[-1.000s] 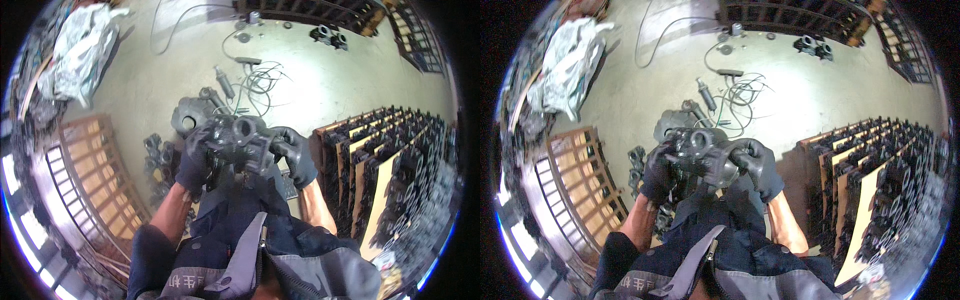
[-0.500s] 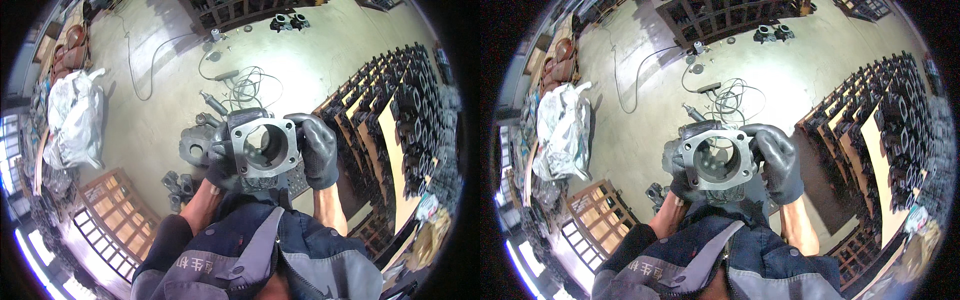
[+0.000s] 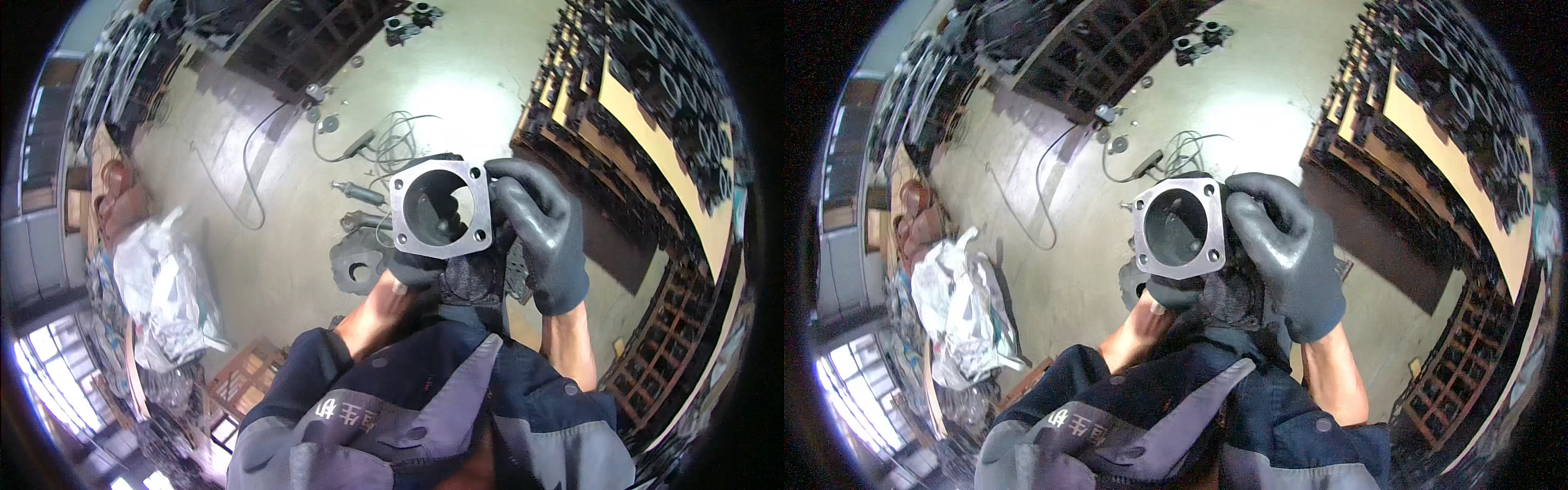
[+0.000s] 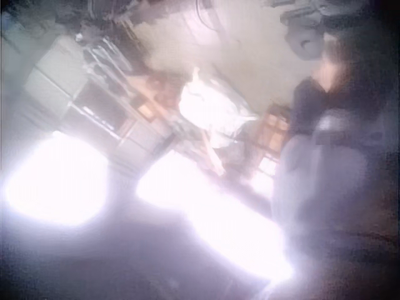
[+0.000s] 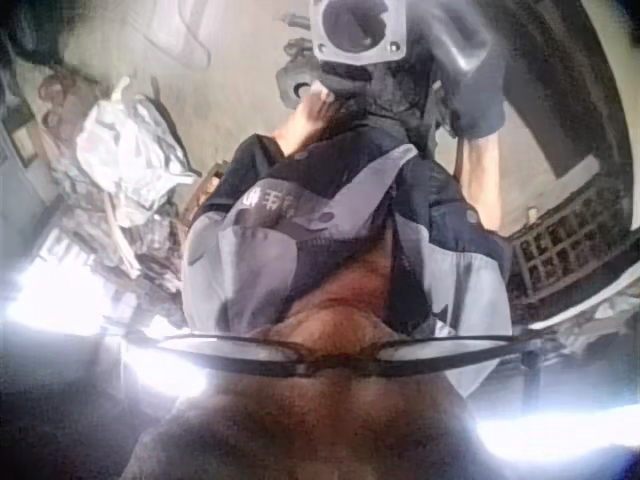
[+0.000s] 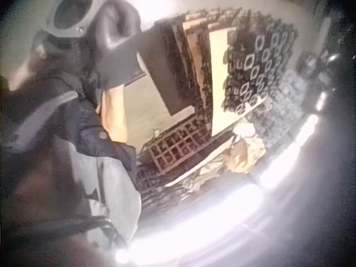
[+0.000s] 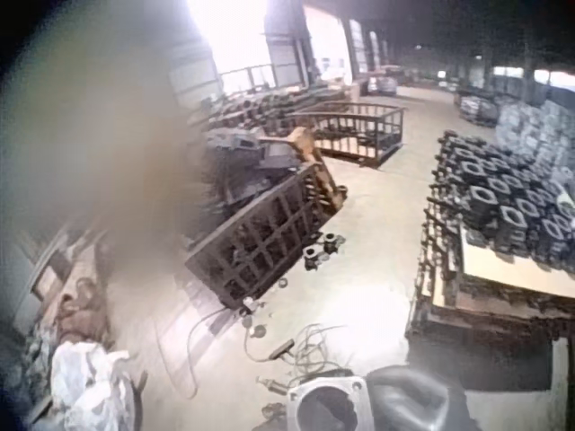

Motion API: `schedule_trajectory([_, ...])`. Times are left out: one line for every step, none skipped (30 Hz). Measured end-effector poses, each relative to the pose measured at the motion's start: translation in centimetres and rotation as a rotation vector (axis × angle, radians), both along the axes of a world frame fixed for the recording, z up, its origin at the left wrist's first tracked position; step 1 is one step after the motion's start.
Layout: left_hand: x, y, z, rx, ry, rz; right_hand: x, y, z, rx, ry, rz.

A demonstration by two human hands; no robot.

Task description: The person sits on the floor and uses a handheld angle grinder to smooth the surfaces of metal engine parts. After grinding, the person inspects the part and places it on a table with other finished parts before picking up another one to repeat the process.

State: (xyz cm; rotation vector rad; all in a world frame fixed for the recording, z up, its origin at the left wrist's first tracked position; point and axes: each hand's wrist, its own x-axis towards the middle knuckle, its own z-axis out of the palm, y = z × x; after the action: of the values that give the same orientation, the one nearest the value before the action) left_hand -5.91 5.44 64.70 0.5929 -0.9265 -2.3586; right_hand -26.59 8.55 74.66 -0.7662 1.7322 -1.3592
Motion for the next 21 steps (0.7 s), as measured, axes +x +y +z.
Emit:
schedule_trajectory([-0.1,0.1,0.0,-0.031,-0.017,-0.038,-0.6,0.3,-0.3,0.020,-0.007,-0.030])
schedule_trajectory([-0.5,0.3,-0.1,-0.070,-0.042,-0.072,-1.3,0.5,-0.6,0.041,-0.013,-0.058])
schedule_trajectory([-0.6,0.2,0.4,-0.110,-0.083,-0.086,-2.0,0.7,-1.1,0.028,-0.004,-0.067])
schedule_trajectory([-1.2,0.2,0.6,-0.158,-0.124,-0.098,-2.8,0.9,-1.2,0.020,0.004,-0.063])
schedule_trajectory([-2.2,0.0,0.2,-0.191,-0.197,-0.083,-3.5,1.0,-1.3,0.012,0.012,-0.057])
schedule_trajectory([-3.6,-0.1,-0.8,-0.210,-0.254,-0.071,-4.3,1.1,-1.4,0.020,0.036,-0.054])
schedule_trajectory([-5.3,-0.3,-2.0,-0.229,-0.307,-0.061,-4.9,1.3,-1.5,0.033,-0.006,-0.072])
schedule_trajectory([-6.9,-0.4,-3.2,-0.248,-0.359,-0.049,-5.5,1.4,-1.7,0.045,-0.049,-0.089])
schedule_trajectory([-8.3,-0.8,-4.5,-0.192,-0.366,-0.027,-6.3,1.6,-1.9,0.048,-0.103,-0.103])
schedule_trajectory([-9.6,-1.1,-5.8,-0.136,-0.369,0.001,-7.0,1.7,-2.0,0.034,-0.088,-0.103])
schedule_trajectory([-10.8,-1.5,-7.7,0.004,-0.314,0.036,-7.8,1.8,-2.0,0.021,-0.074,-0.101])
schedule_trajectory([-11.7,-1.9,-8.0,0.077,-0.284,0.045,-8.6,1.9,-2.2,0.008,-0.063,-0.101])
schedule_trajectory([-12.7,-2.3,-8.2,0.151,-0.253,0.054,-9.4,1.9,-2.4,-0.002,-0.067,-0.101])
schedule_trajectory([-13.3,-2.6,-8.1,0.159,-0.242,0.039,-10.2,1.8,-2.4,0.008,-0.058,-0.100])
schedule_trajectory([-14.1,-2.9,-7.4,0.157,-0.238,0.025,-11.0,1.7,-2.4,0.009,-0.056,-0.097])
schedule_trajectory([-15.2,-2.9,-6.0,-0.009,-0.269,0.038,-11.7,1.7,-2.5,0.014,-0.051,-0.097])
schedule_trajectory([-16.6,-2.8,-4.2,-0.175,-0.300,0.049,-12.3,1.4,-2.4,0.008,-0.040,-0.084])
schedule_trajectory([-17.9,-2.4,-3.5,-0.333,-0.323,0.056,-13.0,1.0,-2.4,0.012,-0.024,-0.075])
schedule_trajectory([-18.6,-2.3,-3.8,-0.184,-0.270,0.054,-13.7,0.7,-2.5,0.015,-0.007,-0.065])
schedule_trajectory([-19.3,-2.1,-4.0,-0.035,-0.220,0.062,-14.3,0.5,-2.9,0.009,0.002,-0.057])
schedule_trajectory([-19.5,-2.1,-3.9,0.208,-0.111,0.041,-14.9,0.5,-3.0,-0.002,0.005,-0.049])
